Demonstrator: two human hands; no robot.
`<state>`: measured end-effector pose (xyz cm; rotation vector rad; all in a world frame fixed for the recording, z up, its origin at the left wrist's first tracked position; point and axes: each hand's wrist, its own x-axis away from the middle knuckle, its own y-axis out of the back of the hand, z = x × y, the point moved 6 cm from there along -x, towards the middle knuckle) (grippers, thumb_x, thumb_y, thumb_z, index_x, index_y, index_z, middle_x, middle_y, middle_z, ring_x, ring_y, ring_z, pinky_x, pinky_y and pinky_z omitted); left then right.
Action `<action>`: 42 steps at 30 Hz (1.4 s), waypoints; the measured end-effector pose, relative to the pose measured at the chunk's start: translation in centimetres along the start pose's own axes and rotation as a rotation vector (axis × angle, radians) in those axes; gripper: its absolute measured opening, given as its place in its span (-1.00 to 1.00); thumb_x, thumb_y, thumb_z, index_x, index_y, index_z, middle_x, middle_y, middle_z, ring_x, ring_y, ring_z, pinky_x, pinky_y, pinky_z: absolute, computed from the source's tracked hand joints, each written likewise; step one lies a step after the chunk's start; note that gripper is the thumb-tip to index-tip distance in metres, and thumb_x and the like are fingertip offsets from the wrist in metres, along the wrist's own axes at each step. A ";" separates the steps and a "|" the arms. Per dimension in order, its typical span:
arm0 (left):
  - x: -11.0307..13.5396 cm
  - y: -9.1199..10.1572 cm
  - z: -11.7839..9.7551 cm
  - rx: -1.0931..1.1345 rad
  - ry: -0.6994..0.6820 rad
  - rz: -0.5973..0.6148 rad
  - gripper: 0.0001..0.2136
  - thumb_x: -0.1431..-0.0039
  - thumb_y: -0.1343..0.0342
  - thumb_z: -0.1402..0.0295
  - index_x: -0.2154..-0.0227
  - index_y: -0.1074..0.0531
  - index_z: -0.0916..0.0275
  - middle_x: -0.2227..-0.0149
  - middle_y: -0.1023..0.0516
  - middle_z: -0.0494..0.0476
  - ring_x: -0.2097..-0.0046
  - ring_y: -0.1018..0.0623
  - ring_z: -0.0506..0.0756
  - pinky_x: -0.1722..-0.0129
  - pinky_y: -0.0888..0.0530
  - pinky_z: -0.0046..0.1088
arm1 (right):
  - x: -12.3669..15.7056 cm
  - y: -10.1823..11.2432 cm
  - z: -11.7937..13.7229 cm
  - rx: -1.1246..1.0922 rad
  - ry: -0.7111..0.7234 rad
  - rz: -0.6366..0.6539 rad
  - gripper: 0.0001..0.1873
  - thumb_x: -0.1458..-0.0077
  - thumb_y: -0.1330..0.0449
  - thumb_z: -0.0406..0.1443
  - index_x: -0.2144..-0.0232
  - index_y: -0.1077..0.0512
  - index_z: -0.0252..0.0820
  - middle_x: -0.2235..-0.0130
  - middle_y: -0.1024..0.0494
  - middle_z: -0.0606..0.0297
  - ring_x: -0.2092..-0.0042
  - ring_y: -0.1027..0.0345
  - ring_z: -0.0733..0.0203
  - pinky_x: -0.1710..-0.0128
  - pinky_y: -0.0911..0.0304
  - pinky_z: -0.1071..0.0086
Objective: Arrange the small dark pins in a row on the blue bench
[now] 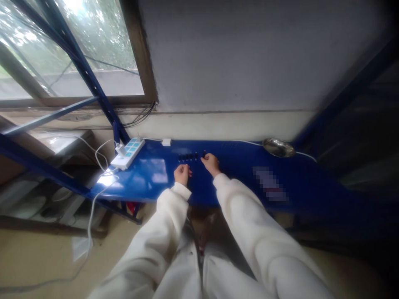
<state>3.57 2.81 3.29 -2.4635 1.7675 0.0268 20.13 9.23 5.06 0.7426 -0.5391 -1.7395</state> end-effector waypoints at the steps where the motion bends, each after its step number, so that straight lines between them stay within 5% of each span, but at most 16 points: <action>1: 0.1 -0.1 -0.3 -0.008 -0.027 0.004 -0.76 0.04 -0.01 0.19 0.53 -0.31 0.32 0.68 -0.35 -0.01 0.70 -0.31 -0.10 0.70 -0.24 -0.61 | 0.1 0.6 0.3 -0.029 0.030 -0.003 -0.87 0.13 -0.11 -0.23 0.53 -0.34 -0.18 0.45 -0.46 0.32 0.40 -0.29 0.28 0.37 -0.09 0.40; 5: 1.0 -0.8 -2.6 -0.064 -0.204 0.031 -0.68 0.02 -0.02 0.18 0.22 -0.31 0.26 0.54 -0.37 -0.02 0.66 -0.32 -0.14 0.66 -0.28 -0.64 | 0.9 3.7 2.9 -0.052 0.248 0.040 -0.88 0.11 -0.10 -0.26 0.51 -0.32 -0.21 0.49 -0.44 0.31 0.47 -0.24 0.34 0.47 -0.07 0.50; 9: 1.4 -2.0 -6.5 -0.171 -0.396 0.170 -0.48 -0.03 -0.01 0.24 -0.08 -0.05 0.13 0.37 -0.42 0.01 0.63 -0.30 -0.18 0.61 -0.30 -0.66 | 2.7 6.4 6.1 0.235 0.425 0.180 -0.90 0.10 -0.08 -0.27 0.47 -0.34 -0.17 0.51 -0.43 0.34 0.49 -0.24 0.33 0.52 0.02 0.50; 15: 1.6 -3.6 -11.7 -0.454 -0.661 0.465 -0.74 -0.09 0.08 0.27 0.24 -0.40 0.26 0.28 -0.46 0.16 0.49 -0.42 -0.10 0.47 -0.37 -0.57 | 4.7 9.2 9.2 0.497 0.554 0.208 -0.92 0.07 -0.08 -0.31 0.43 -0.34 -0.17 0.45 -0.46 0.25 0.44 -0.29 0.26 0.47 0.01 0.44; 20: 1.8 -3.1 -13.4 -0.467 -0.578 0.511 -0.74 -0.06 0.03 0.27 0.23 -0.36 0.31 0.39 -0.48 0.12 0.61 -0.39 -0.12 0.54 -0.36 -0.59 | 5.0 10.8 9.7 0.198 0.632 0.237 -0.92 0.05 -0.10 -0.27 0.44 -0.32 -0.15 0.49 -0.44 0.35 0.46 -0.27 0.32 0.42 -0.04 0.45; 27: 1.9 -3.0 -16.0 -0.324 -0.576 0.443 -0.74 -0.04 0.01 0.25 0.26 -0.34 0.32 0.42 -0.48 0.12 0.62 -0.41 -0.11 0.56 -0.36 -0.60 | 5.1 11.9 9.6 -0.464 0.533 0.191 -0.70 -0.04 0.04 -0.07 0.41 -0.26 -0.18 0.55 -0.37 0.38 0.55 -0.20 0.38 0.49 -0.12 0.48; 34: 2.4 -3.4 -17.3 -0.357 -0.641 0.460 -0.75 -0.05 0.02 0.24 0.26 -0.32 0.30 0.43 -0.48 0.09 0.61 -0.42 -0.11 0.53 -0.36 -0.60 | 5.2 11.5 9.7 -0.564 0.406 0.143 -0.55 -0.06 0.18 0.02 0.60 -0.17 -0.17 0.65 -0.19 0.44 0.64 -0.07 0.43 0.60 -0.03 0.50; 42: 3.0 -3.6 -19.7 -0.473 -0.742 0.440 -0.75 -0.12 0.14 0.21 0.31 -0.29 0.29 0.47 -0.43 0.05 0.60 -0.38 -0.11 0.50 -0.32 -0.59 | 5.8 13.3 11.2 -0.530 0.486 -0.051 -0.54 -0.06 0.17 0.02 0.63 -0.17 -0.17 0.62 -0.20 0.41 0.55 -0.09 0.38 0.51 -0.04 0.48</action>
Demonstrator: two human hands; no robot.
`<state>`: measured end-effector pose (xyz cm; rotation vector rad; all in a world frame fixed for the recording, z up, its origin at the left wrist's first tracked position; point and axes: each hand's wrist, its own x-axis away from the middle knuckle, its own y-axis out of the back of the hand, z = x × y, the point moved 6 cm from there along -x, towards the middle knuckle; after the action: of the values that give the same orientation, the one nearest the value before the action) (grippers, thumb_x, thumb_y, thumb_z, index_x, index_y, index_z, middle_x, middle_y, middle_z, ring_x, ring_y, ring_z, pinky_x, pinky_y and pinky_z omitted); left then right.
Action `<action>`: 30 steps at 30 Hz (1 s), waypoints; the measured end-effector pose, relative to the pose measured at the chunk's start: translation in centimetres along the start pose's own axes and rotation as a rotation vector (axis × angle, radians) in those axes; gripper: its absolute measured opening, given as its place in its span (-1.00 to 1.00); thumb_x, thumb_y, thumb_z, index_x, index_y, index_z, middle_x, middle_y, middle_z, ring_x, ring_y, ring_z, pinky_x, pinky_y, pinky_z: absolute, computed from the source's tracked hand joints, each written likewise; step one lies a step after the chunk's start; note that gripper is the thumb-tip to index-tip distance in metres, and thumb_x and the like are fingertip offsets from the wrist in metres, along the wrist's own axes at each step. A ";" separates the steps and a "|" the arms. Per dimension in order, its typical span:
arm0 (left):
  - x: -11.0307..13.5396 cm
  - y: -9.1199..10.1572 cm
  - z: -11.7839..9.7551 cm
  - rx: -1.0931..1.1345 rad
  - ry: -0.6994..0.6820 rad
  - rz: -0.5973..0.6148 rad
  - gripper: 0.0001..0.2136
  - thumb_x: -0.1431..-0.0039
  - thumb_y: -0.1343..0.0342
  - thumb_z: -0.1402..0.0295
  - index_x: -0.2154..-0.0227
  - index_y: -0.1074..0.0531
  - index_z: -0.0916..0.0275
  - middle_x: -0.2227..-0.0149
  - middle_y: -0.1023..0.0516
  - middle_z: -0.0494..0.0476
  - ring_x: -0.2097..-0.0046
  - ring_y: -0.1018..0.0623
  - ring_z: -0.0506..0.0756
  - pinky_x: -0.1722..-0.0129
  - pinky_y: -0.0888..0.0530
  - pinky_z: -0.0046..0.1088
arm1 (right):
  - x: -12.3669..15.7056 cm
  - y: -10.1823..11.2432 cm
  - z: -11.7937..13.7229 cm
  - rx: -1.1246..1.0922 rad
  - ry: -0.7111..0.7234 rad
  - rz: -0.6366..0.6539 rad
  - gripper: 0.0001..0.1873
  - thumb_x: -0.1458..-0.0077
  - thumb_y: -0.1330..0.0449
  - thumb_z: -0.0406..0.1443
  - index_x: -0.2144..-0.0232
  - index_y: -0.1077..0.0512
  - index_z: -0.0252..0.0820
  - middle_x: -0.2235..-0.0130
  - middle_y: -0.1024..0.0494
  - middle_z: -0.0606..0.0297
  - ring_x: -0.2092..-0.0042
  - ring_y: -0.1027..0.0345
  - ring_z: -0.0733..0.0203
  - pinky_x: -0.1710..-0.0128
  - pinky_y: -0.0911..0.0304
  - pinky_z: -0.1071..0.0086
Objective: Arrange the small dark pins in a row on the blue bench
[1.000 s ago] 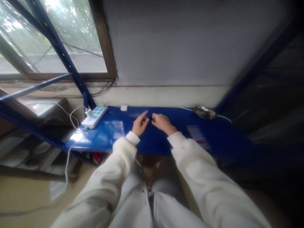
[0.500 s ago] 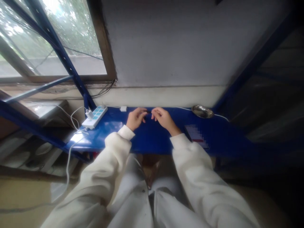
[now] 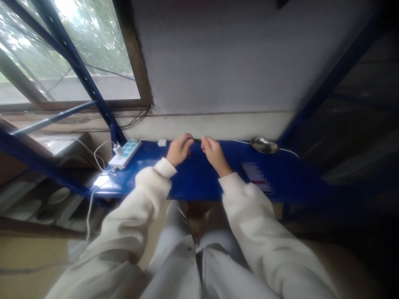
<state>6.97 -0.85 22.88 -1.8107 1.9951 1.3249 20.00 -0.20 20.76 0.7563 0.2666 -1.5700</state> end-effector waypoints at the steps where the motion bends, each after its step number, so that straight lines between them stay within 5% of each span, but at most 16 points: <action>1: -0.1 0.1 -0.1 -0.008 0.002 -0.006 -0.74 -0.13 0.16 0.20 0.33 -0.29 0.29 0.50 -0.42 0.04 0.60 -0.38 -0.10 0.50 -0.31 -0.58 | 0.0 0.1 0.4 0.008 0.015 -0.006 -0.54 -0.06 0.16 0.02 0.63 -0.17 -0.17 0.63 -0.19 0.41 0.55 -0.08 0.38 0.50 -0.04 0.48; 10: -0.3 -0.9 0.3 0.228 0.209 0.095 -0.62 -0.14 0.25 0.12 0.61 -0.20 0.28 0.77 -0.22 -0.08 0.70 -0.27 -0.11 0.64 -0.22 -0.60 | 0.1 0.4 1.2 0.072 0.055 -0.008 -0.55 -0.07 0.17 0.00 0.63 -0.17 -0.17 0.64 -0.17 0.41 0.56 -0.05 0.37 0.51 0.00 0.46; 15: -0.3 -1.8 1.4 0.411 0.396 0.196 -0.59 -0.11 0.20 0.10 0.69 -0.18 0.28 0.79 -0.22 -0.03 0.72 -0.27 -0.10 0.71 -0.18 -0.59 | 0.2 0.5 1.3 0.160 0.073 0.024 -0.54 -0.07 0.19 0.01 0.63 -0.17 -0.16 0.63 -0.20 0.38 0.54 -0.07 0.35 0.46 -0.02 0.45; 24: 0.3 -2.4 3.5 0.576 0.628 0.180 -0.60 -0.06 0.12 0.13 0.75 -0.18 0.27 0.77 -0.22 0.01 0.72 -0.27 -0.08 0.71 -0.21 -0.54 | 0.2 0.4 1.2 0.331 0.137 0.046 -0.56 -0.09 0.19 -0.01 0.59 -0.25 -0.15 0.57 -0.31 0.29 0.48 -0.15 0.28 0.39 -0.04 0.43; 30: 0.5 -2.4 4.0 0.511 0.608 0.226 -0.60 -0.06 0.13 0.08 0.72 -0.20 0.26 0.76 -0.27 0.04 0.69 -0.30 -0.08 0.66 -0.27 -0.56 | 0.3 0.3 1.0 0.407 0.198 0.078 -0.61 -0.12 0.14 -0.10 0.55 -0.30 -0.16 0.52 -0.36 0.27 0.42 -0.20 0.26 0.32 -0.04 0.40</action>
<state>7.17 1.74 18.93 -1.8942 2.5748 0.2201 19.96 -1.05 21.38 1.2280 0.0579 -1.4935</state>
